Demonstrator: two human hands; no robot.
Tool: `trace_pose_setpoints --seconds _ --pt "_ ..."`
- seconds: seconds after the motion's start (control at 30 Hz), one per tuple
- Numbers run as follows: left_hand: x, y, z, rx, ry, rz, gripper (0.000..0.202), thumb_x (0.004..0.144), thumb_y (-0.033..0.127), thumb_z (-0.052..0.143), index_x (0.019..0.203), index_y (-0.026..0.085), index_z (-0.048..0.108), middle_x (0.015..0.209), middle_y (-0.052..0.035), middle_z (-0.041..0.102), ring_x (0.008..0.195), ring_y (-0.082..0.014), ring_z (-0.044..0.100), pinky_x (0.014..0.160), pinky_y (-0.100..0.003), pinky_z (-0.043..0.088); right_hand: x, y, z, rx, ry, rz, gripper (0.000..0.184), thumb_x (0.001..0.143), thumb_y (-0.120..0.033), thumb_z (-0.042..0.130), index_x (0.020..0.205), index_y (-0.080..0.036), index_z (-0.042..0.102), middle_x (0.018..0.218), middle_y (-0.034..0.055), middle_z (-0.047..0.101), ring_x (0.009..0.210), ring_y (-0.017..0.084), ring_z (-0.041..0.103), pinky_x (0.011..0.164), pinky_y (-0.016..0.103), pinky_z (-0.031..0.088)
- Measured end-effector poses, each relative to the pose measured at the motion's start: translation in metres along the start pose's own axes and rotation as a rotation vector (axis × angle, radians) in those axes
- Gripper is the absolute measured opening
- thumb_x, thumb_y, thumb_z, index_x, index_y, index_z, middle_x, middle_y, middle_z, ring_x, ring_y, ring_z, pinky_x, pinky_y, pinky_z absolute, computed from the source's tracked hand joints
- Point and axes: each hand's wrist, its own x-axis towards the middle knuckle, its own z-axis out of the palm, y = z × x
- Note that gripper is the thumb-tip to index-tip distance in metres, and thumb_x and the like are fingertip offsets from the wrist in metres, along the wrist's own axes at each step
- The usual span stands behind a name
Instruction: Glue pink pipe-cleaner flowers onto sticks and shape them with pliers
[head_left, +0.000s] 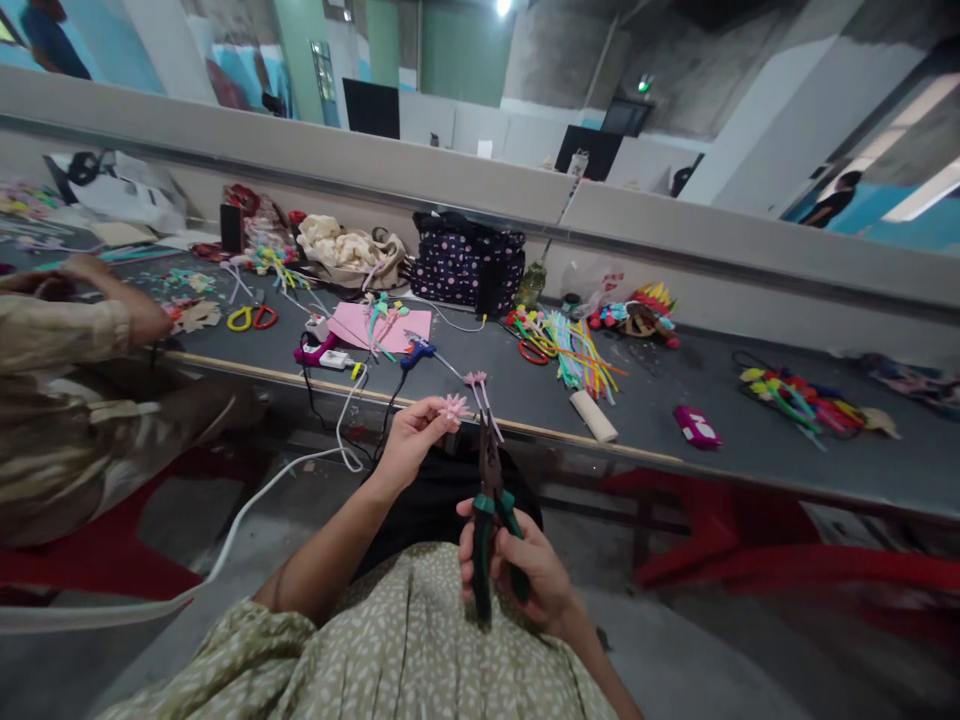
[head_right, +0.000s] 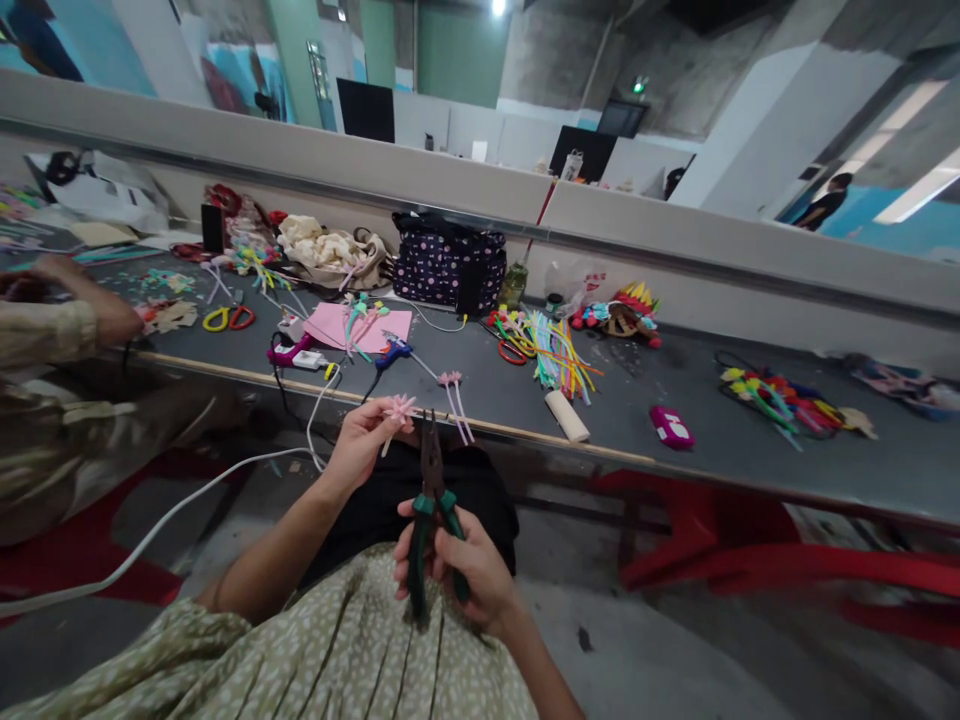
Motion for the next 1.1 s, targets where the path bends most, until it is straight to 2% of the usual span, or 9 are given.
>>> trace_pose_setpoints --seconds 0.07,0.13,0.27,0.37,0.47,0.57,0.8,0.97,1.1 --pt "0.0 0.002 0.0 0.016 -0.008 0.018 0.023 0.071 0.036 0.078 0.082 0.017 0.071 0.075 -0.004 0.069 0.07 -0.0153 0.063 0.072 -0.027 0.051 0.001 0.0 0.0 -0.005 0.01 0.028 0.043 0.084 -0.04 0.069 0.119 -0.017 0.062 0.086 0.0072 0.066 0.067 0.016 0.065 0.058 0.03 0.057" --pt "0.001 0.006 0.0 0.033 -0.027 0.052 0.021 0.072 0.034 0.077 0.082 0.017 0.072 0.08 -0.0046 0.069 0.075 -0.0166 0.063 0.075 -0.028 0.051 0.001 -0.001 0.002 -0.009 0.004 0.04 0.042 0.083 -0.04 0.07 0.119 -0.018 0.063 0.086 0.007 0.066 0.068 0.016 0.065 0.06 0.031 0.058" --pt "0.003 0.011 -0.001 0.092 -0.051 0.121 0.015 0.073 0.03 0.076 0.081 0.018 0.074 0.082 -0.0048 0.067 0.079 -0.0177 0.063 0.075 -0.027 0.05 0.001 -0.004 0.008 -0.037 -0.013 -0.021 0.048 0.079 -0.042 0.074 0.119 -0.018 0.065 0.1 0.0122 0.067 0.091 0.025 0.066 0.081 0.046 0.056" --pt "0.006 0.01 -0.004 0.13 -0.037 0.182 0.014 0.074 0.03 0.075 0.082 0.018 0.075 0.084 -0.0055 0.066 0.08 -0.018 0.063 0.077 -0.027 0.049 0.001 -0.004 0.007 -0.099 0.051 -0.068 0.049 0.078 -0.042 0.075 0.12 -0.018 0.066 0.111 0.0137 0.064 0.103 0.027 0.061 0.088 0.045 0.051" --pt "0.01 0.005 -0.01 0.174 -0.038 0.241 0.013 0.076 0.03 0.073 0.081 0.018 0.076 0.087 -0.0069 0.067 0.086 -0.0195 0.063 0.083 -0.029 0.048 0.001 0.0 -0.001 -0.186 0.155 -0.039 0.049 0.078 -0.038 0.076 0.122 -0.019 0.066 0.096 0.0076 0.063 0.082 0.017 0.059 0.076 0.029 0.05" --pt "0.014 -0.001 -0.016 0.188 -0.045 0.299 0.012 0.078 0.03 0.072 0.081 0.019 0.075 0.088 -0.0074 0.069 0.088 -0.0202 0.064 0.086 -0.031 0.048 0.0 0.003 -0.008 -0.219 0.209 0.009 0.051 0.08 -0.038 0.075 0.126 -0.019 0.064 0.082 0.0027 0.059 0.066 0.011 0.052 0.063 0.024 0.044" --pt "0.017 -0.009 -0.018 0.191 -0.059 0.384 0.01 0.079 0.028 0.072 0.085 0.021 0.075 0.089 -0.0065 0.07 0.09 -0.0194 0.065 0.085 -0.032 0.049 0.003 0.005 -0.004 -0.161 0.119 0.009 0.051 0.081 -0.039 0.073 0.126 -0.017 0.063 0.086 0.0056 0.059 0.075 0.016 0.057 0.069 0.029 0.044" --pt "0.016 -0.01 -0.02 0.24 -0.055 0.401 0.008 0.077 0.024 0.073 0.084 0.021 0.076 0.09 -0.0059 0.07 0.092 -0.019 0.065 0.085 -0.03 0.049 0.004 0.004 -0.006 -0.202 0.17 0.037 0.051 0.08 -0.038 0.075 0.126 -0.019 0.063 0.08 0.0022 0.057 0.067 0.012 0.053 0.064 0.026 0.043" --pt "0.017 -0.01 -0.02 0.242 -0.079 0.414 0.008 0.077 0.024 0.073 0.085 0.021 0.075 0.089 -0.0061 0.07 0.094 -0.0196 0.064 0.087 -0.033 0.049 0.005 0.003 -0.006 -0.199 0.16 0.032 0.049 0.078 -0.036 0.076 0.122 -0.018 0.066 0.083 0.0027 0.06 0.07 0.013 0.056 0.068 0.026 0.046"
